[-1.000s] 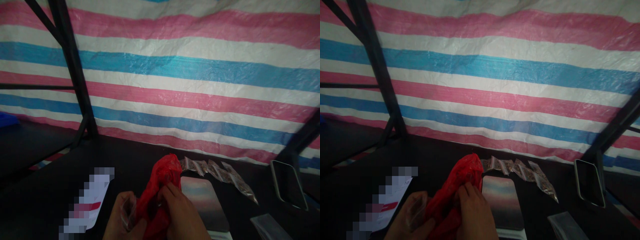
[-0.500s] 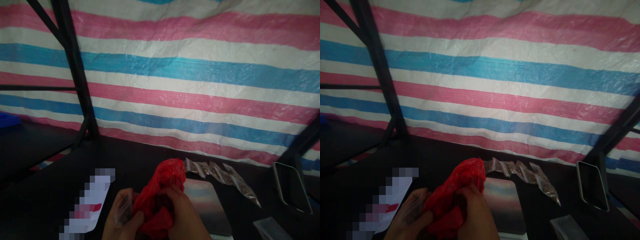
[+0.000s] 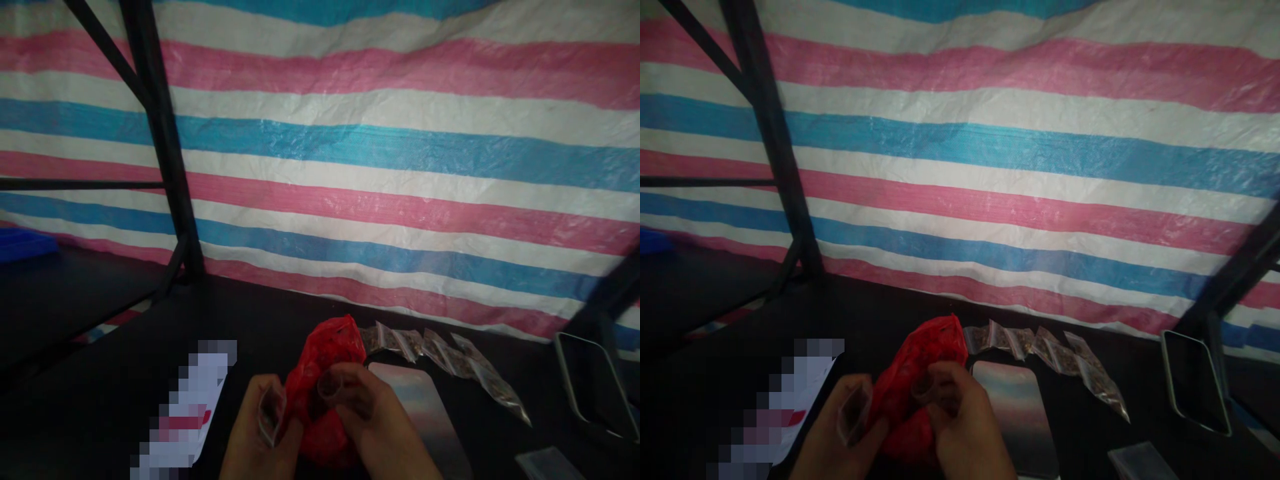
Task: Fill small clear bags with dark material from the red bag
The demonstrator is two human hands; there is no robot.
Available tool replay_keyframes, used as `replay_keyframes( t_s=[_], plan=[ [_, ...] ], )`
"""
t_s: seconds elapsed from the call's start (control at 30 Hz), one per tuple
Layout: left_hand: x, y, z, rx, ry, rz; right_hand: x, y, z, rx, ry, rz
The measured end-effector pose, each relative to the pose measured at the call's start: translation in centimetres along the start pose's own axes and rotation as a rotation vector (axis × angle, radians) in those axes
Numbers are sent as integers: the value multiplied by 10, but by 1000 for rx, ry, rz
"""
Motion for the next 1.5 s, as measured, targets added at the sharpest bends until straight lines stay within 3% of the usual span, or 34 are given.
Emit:
replay_keyframes(
  t_s=[0.17,0.27,0.47,0.63,0.77,0.87,0.93,1.0,1.13,1.23,1.3,1.5],
  plan=[
    [2,-2,13,38,-50,67,-7,-35,14,-23,-108,-126],
    [-1,0,22,48,-96,70,-12,-51,20,-296,-74,-255],
    [-4,-1,30,-27,-144,56,-18,-53,40,-669,-188,-411],
    [1,-13,31,-51,-130,73,-20,-62,41,-830,-134,-472],
    [1,-8,28,-38,-83,98,-24,-70,42,-819,-75,-562],
    [0,-2,25,-55,-68,86,-24,-78,26,-727,81,-628],
    [2,0,19,-39,-46,85,-19,-80,6,-657,233,-595],
    [6,-1,11,-1,-15,83,-10,-72,-7,-625,272,-476],
    [12,-13,4,36,15,-23,1,-39,9,-716,9,-222],
    [9,-27,14,48,-64,-152,-4,-22,25,-782,-149,-138],
    [8,-31,20,55,-117,-180,-7,-16,27,-785,-178,-95],
    [12,-28,12,-11,-84,-119,-1,-22,-8,-774,57,-155]
  ],
)
Point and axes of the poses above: each hand's wrist, its own x-axis towards the middle knuckle, its own z-axis out of the palm, y = z × x, the point moved 10 cm from there along x, towards the middle knuckle, and after that the axes turned 3 degrees about y, right-handed, at the moved point
